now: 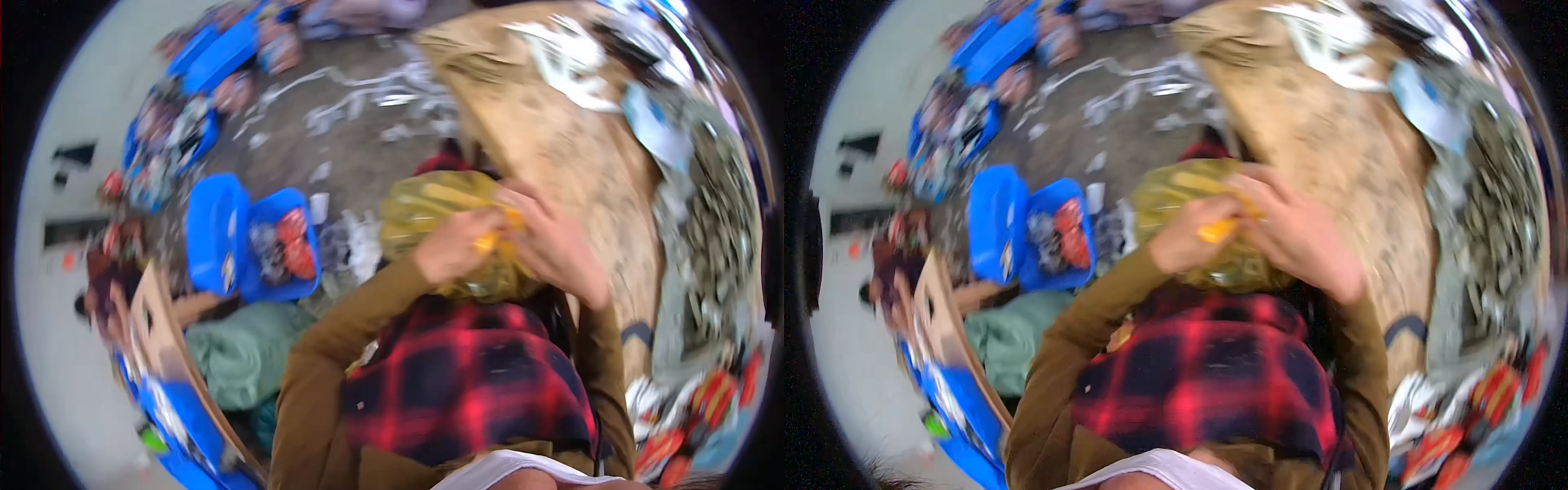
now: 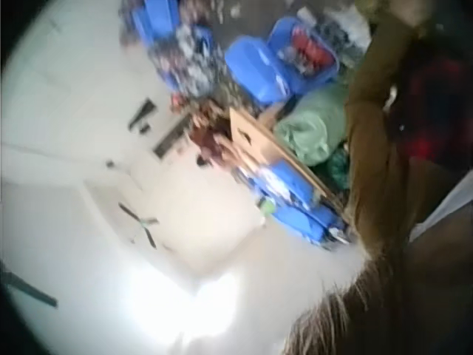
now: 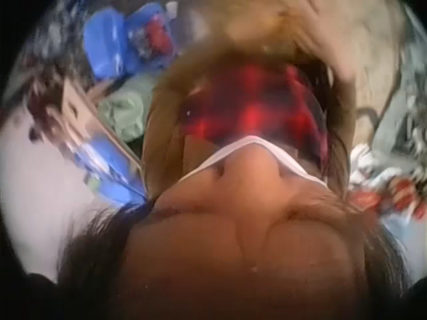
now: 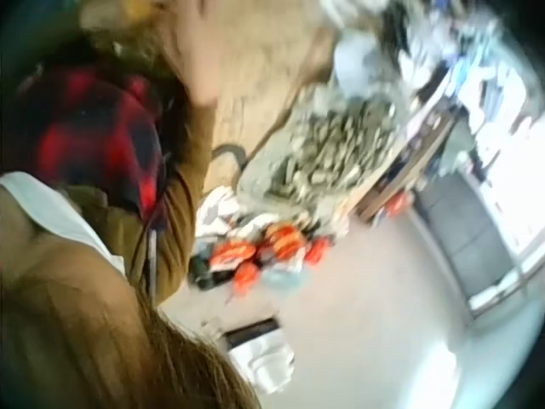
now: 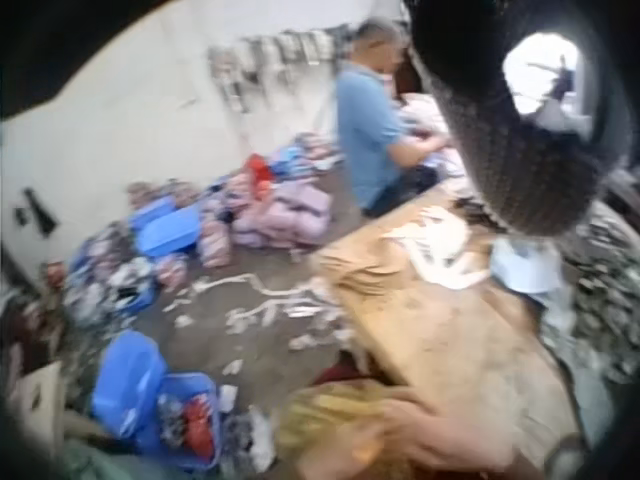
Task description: The person assembles shoe components by hand, fitting white and green insoles into black plastic frames. They retrieve parts from a yellow plastic bag and organize the finished assemblies on a wooden workbench in a workshop setting.
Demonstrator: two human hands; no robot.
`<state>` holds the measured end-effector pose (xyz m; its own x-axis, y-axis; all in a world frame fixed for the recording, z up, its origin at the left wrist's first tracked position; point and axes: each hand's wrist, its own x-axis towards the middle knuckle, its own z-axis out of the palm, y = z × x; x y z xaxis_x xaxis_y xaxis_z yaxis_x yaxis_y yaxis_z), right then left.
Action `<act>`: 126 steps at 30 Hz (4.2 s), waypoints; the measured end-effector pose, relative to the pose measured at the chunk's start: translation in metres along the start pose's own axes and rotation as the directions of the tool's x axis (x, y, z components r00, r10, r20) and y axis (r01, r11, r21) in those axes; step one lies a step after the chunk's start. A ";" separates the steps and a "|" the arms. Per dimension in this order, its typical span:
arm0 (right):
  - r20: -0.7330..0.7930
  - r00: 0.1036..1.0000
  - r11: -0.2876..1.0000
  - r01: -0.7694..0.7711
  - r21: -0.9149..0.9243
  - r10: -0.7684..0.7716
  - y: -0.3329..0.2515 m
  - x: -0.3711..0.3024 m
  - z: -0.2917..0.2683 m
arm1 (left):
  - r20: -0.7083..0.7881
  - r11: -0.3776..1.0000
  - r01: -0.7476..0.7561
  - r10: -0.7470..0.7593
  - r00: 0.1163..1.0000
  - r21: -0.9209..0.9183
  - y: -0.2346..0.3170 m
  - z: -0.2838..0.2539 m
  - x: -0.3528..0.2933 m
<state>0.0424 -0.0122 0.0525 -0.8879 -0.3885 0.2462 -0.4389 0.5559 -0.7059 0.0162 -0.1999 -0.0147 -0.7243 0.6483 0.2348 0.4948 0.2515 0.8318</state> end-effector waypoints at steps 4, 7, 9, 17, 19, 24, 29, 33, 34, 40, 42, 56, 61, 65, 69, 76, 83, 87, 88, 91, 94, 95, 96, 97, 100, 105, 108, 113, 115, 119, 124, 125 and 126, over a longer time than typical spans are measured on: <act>0.074 0.997 0.991 0.012 -0.137 -0.002 0.031 -0.024 0.009 | -0.028 0.978 -0.120 0.126 0.992 0.169 -0.005 0.011 0.006; 0.087 0.996 0.989 -0.023 -0.145 0.036 0.026 -0.033 -0.005 | 0.004 0.990 0.086 -0.087 0.996 0.114 0.002 0.009 -0.004; 0.103 0.991 0.990 -0.076 -0.121 0.089 0.016 -0.046 -0.011 | 0.029 0.988 0.149 -0.148 0.989 -0.046 -0.002 0.011 -0.010; 0.148 0.974 0.966 -0.196 0.168 0.172 0.007 -0.048 -0.003 | 0.101 0.950 0.292 -0.281 0.954 -0.110 0.015 -0.010 -0.002; -0.038 0.958 0.924 -0.263 0.278 0.285 0.028 -0.036 0.012 | -0.023 0.994 0.095 -0.094 0.995 0.059 0.020 -0.008 -0.007; 0.259 0.882 0.749 -0.472 0.465 0.394 0.056 -0.018 0.038 | -0.033 0.923 -0.220 0.243 0.970 0.317 -0.004 -0.005 0.002; 0.317 0.847 0.643 -0.531 0.553 0.427 0.060 -0.024 0.038 | -0.163 0.880 -0.276 0.359 0.919 0.386 -0.025 0.012 0.008; 0.288 0.871 0.579 -0.482 0.657 0.398 0.064 -0.031 0.041 | -0.146 0.931 -0.185 0.240 0.960 0.314 -0.024 0.012 0.001; 0.287 0.871 0.579 -0.481 0.659 0.397 0.067 -0.034 0.042 | -0.143 0.945 -0.172 0.218 0.965 0.279 -0.023 0.012 0.000; 0.267 0.851 0.608 -0.513 0.606 0.452 0.066 -0.036 0.044 | -0.147 0.960 -0.145 0.184 0.972 0.240 -0.016 0.010 -0.001; 0.244 0.816 0.703 -0.576 0.417 0.524 0.058 -0.033 0.041 | -0.121 0.943 -0.155 0.197 0.973 0.294 -0.018 0.008 -0.003; -0.066 0.903 0.873 -0.388 0.294 0.424 0.041 -0.049 0.069 | 0.138 0.933 -0.202 0.167 0.976 0.298 -0.029 -0.013 -0.020; -0.210 0.821 0.808 -0.415 0.419 0.531 0.044 -0.042 0.044 | 0.265 0.950 -0.155 0.082 0.961 0.270 -0.057 0.011 -0.022; -0.276 0.866 0.909 -0.384 0.163 0.416 0.094 -0.007 0.037 | 0.142 0.989 -0.004 -0.018 0.990 0.150 -0.015 -0.035 -0.054; -0.253 0.940 0.817 -0.325 -0.476 0.227 0.123 0.013 0.061 | 0.010 0.960 0.275 -0.276 0.961 0.054 0.015 -0.102 -0.104; -0.210 0.951 0.722 -0.310 -0.619 0.228 0.129 0.016 0.075 | -0.188 0.650 0.693 -0.757 0.626 -0.310 -0.054 -0.203 -0.210; -0.213 0.947 0.694 -0.320 -0.645 0.239 0.128 0.025 0.078 | -0.402 0.392 0.904 -0.810 0.426 0.169 -0.312 -0.270 -0.347; -0.203 0.939 0.703 -0.344 -0.623 0.279 0.117 0.033 0.080 | -0.715 0.035 0.977 -0.676 0.179 0.211 -0.355 -0.300 -0.453; -0.213 0.935 0.694 -0.353 -0.627 0.283 0.117 0.032 0.081 | -0.739 -0.023 0.977 -0.658 0.144 0.210 -0.353 -0.306 -0.452; -0.231 0.933 0.681 -0.360 -0.638 0.276 0.120 0.027 0.079 | -0.745 -0.069 0.996 -0.667 0.002 0.065 -0.346 -0.309 -0.425; -0.244 0.933 0.716 -0.359 -0.599 0.264 0.110 0.030 0.083 | -0.792 0.108 0.993 -0.602 0.107 0.052 -0.375 -0.285 -0.425; -0.227 0.934 0.749 -0.357 -0.558 0.276 0.100 0.034 0.088 | -0.759 0.170 0.958 -0.583 0.288 0.233 -0.389 -0.270 -0.431; -0.224 0.932 0.777 -0.362 -0.515 0.286 0.087 0.042 0.094 | -0.691 0.235 0.880 -0.548 0.470 0.412 -0.401 -0.254 -0.433; -0.261 0.916 0.765 -0.399 -0.506 0.305 0.080 0.042 0.083 | -0.667 0.489 0.773 -0.420 0.615 0.404 -0.406 -0.220 -0.417; -0.227 0.920 0.809 -0.390 -0.440 0.320 0.084 0.028 0.061 | -0.323 0.491 0.754 -0.868 0.378 -0.436 -0.412 -0.137 -0.356; -0.331 0.840 0.698 -0.542 -0.468 0.430 0.053 -0.079 0.034 | -0.303 0.531 0.548 -0.837 0.455 -0.646 -0.304 -0.078 -0.171; -0.437 0.715 0.602 -0.697 -0.390 0.546 0.033 -0.168 0.029 | -0.409 0.823 0.301 -0.515 0.753 -0.482 -0.211 -0.062 -0.053; -0.508 0.634 0.475 -0.773 -0.420 0.583 0.024 -0.223 0.036 | -0.154 0.981 -0.165 0.179 0.972 0.100 -0.095 -0.012 0.099; -0.514 0.633 0.494 -0.774 -0.396 0.579 0.026 -0.222 0.033 | -0.009 0.903 -0.324 0.340 0.940 0.282 -0.089 0.019 0.145; -0.551 0.616 0.508 -0.784 -0.357 0.563 0.031 -0.229 0.030 | 0.160 0.755 -0.327 0.289 0.944 0.568 -0.109 0.070 0.194; -0.594 0.586 0.540 -0.794 -0.281 0.552 0.036 -0.236 0.027 | 0.265 0.717 -0.358 0.245 0.933 0.598 -0.089 0.088 0.204; -0.606 0.575 0.542 -0.797 -0.266 0.550 0.037 -0.236 0.024 | 0.279 0.717 -0.383 0.266 0.923 0.583 -0.081 0.093 0.208; -0.613 0.568 0.549 -0.798 -0.248 0.549 0.036 -0.236 0.023 | 0.293 0.715 -0.404 0.282 0.913 0.571 -0.071 0.097 0.209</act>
<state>0.2389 0.0824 -0.0461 -0.8294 0.5354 0.1596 0.4342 0.7974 -0.4190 -0.1234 -0.0127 -0.0735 -0.3813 0.8740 0.3013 0.9204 0.3283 0.2125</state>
